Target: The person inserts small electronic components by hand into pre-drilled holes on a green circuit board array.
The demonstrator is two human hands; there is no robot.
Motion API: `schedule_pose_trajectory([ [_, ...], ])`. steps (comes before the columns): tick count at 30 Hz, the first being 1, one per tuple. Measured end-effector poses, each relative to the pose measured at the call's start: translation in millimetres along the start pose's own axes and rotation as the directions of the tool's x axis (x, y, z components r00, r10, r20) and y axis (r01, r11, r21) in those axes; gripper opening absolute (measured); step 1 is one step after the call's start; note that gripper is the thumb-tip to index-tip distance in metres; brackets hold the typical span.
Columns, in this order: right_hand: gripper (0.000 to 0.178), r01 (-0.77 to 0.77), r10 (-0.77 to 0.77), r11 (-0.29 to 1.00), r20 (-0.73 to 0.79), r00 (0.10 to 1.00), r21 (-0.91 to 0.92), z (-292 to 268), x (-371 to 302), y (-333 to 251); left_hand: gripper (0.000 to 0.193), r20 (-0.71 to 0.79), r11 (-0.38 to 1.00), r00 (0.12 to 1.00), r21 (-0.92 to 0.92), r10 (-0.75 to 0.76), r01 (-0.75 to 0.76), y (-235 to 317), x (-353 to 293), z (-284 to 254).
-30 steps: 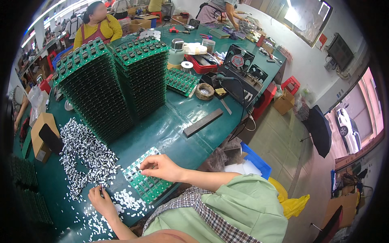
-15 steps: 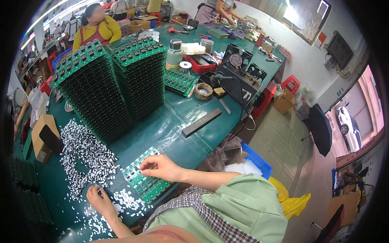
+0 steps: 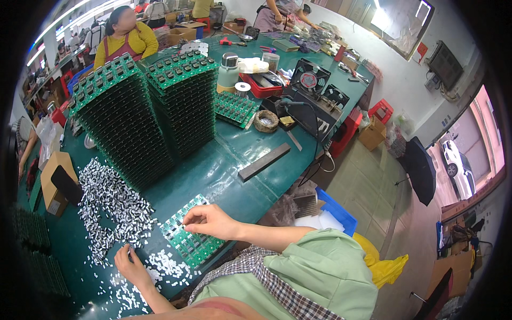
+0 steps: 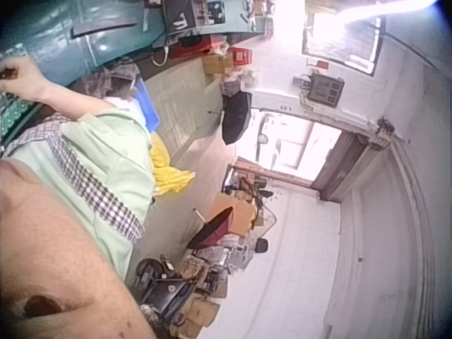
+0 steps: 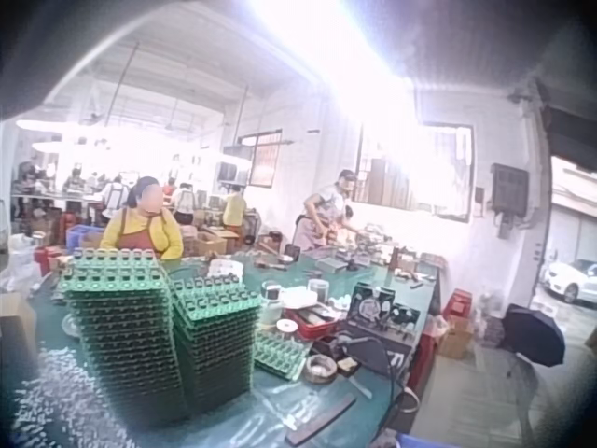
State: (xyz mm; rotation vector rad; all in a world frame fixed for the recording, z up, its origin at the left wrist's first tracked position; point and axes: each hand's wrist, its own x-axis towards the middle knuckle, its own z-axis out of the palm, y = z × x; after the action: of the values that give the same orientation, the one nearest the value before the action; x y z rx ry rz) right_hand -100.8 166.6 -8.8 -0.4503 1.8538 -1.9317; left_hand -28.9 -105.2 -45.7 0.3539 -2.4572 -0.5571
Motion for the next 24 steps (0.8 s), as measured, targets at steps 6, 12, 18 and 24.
schedule_pose_trajectory([
  [6, 0.019, 0.0, 0.0, 1.0, -0.011, 1.0, -0.012, -0.1, 0.0, 0.1, 0.012, 0.001, 1.0, 1.0, -0.027, -0.008, 0.008, 2.7, -0.1, -1.1],
  [12, 0.019, 0.009, -0.008, 1.0, -0.006, 1.0, 0.019, -0.7, 0.7, 2.7, 0.012, 0.004, 0.999, 1.0, -0.043, -0.017, 0.017, 4.4, 0.8, -1.5],
  [18, 0.019, 0.004, -0.004, 1.0, -0.01, 1.0, 0.013, -0.9, 1.1, -0.3, 0.011, 0.005, 0.999, 1.0, -0.04, -0.01, 0.01, 1.2, 1.1, 2.4],
  [24, 0.018, 0.013, -0.013, 1.0, -0.005, 1.0, 0.014, -2.1, 3.2, -0.3, 0.014, 0.025, 1.0, 1.0, -0.028, -0.013, 0.013, -1.2, -0.1, 2.2],
])
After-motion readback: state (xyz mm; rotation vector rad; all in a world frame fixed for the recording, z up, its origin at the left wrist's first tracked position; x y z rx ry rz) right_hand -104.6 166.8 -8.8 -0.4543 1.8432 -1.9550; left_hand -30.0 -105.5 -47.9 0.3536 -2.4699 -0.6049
